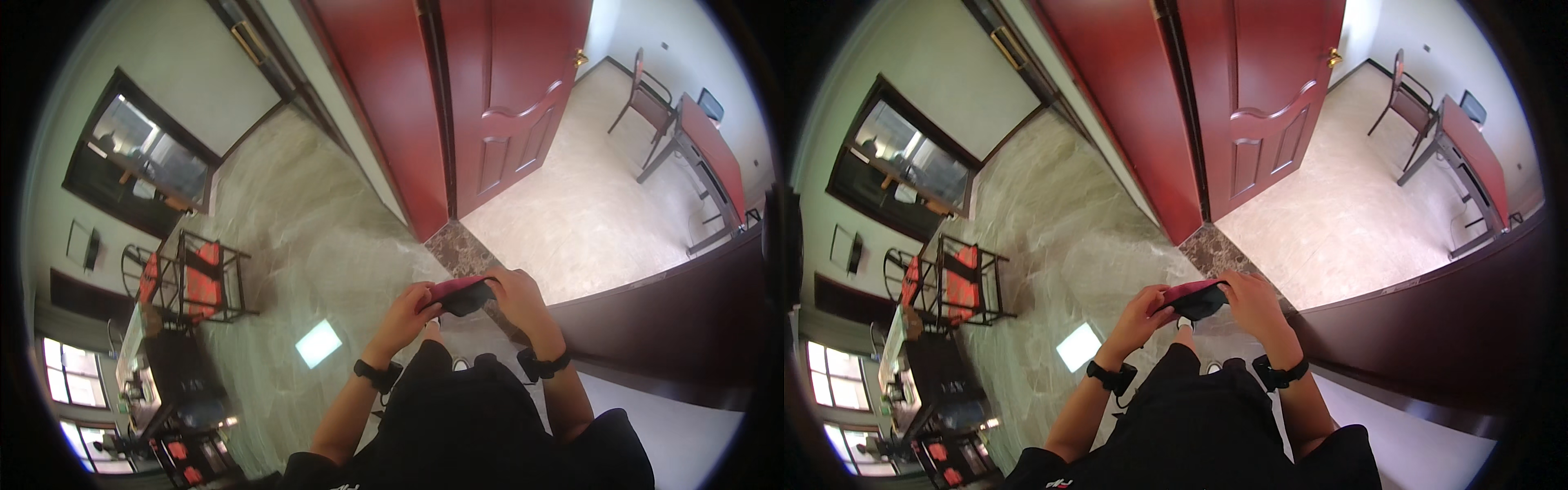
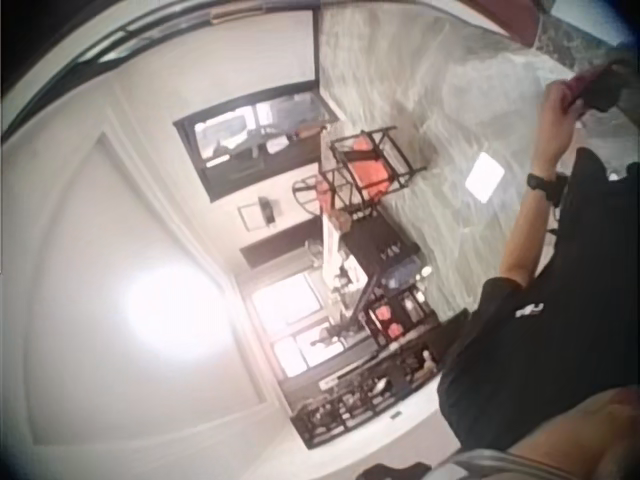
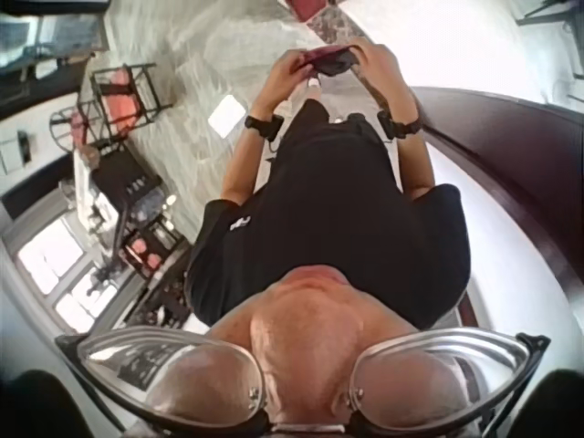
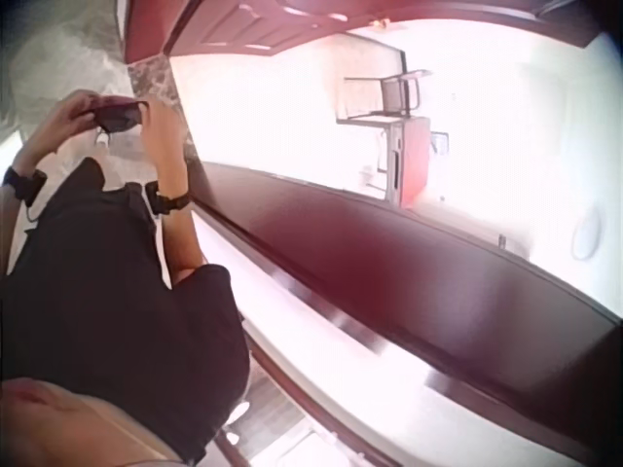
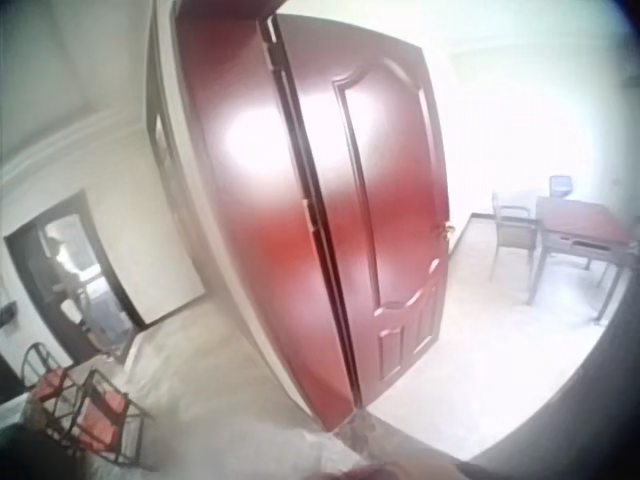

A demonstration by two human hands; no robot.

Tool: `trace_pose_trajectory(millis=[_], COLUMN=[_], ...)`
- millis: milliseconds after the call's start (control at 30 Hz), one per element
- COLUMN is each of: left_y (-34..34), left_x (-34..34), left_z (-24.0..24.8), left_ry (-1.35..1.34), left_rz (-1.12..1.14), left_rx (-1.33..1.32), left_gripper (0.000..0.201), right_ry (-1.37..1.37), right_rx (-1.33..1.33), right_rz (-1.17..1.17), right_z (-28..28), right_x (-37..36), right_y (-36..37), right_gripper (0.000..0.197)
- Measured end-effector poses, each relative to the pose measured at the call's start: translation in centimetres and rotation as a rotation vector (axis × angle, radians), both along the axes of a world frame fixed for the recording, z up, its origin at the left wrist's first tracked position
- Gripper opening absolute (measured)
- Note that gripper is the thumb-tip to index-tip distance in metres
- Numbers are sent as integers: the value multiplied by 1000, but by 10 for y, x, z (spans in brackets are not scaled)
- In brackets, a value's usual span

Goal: Wringing out a wet cloth in a sink and then using it to wipe down a wooden door.

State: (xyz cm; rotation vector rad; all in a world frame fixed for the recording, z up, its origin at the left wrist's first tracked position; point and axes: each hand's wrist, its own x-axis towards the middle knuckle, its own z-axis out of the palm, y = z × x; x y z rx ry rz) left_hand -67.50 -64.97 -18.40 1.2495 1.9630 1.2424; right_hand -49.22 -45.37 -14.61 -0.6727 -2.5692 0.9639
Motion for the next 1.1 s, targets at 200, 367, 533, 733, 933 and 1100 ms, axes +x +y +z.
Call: trace_pose_trajectory(millis=[200, 367, 533, 733, 933, 1100], left_y=[125, 220, 282, 333, 386, 418], left_x=[-84, -129, -155, -170, -169, -151], left_z=[16, 21, -4, -23, 0, 21], left_ry=[-20, 310, 335, 262, 260, 322], left_rz=[-99, -252, -396, -338, -171, -98], left_rx=[73, 83, 57, -118, -67, -16], left_gripper=[18, 16, 23, 17, 16, 13], right_ry=[75, -19, -32, 38, -61, 19], right_rx=[183, 168, 187, 207, 134, -236], right_rz=[-216, -424, -547, -513, -488, -514], right_z=[0, 13, 14, 18, -27, -41], right_x=[-46, -67, -80, -94, -75, -67], right_y=[75, 130, 189, 255, 333, 378], right_gripper=[9, 9, 9, 8, 14, 13])
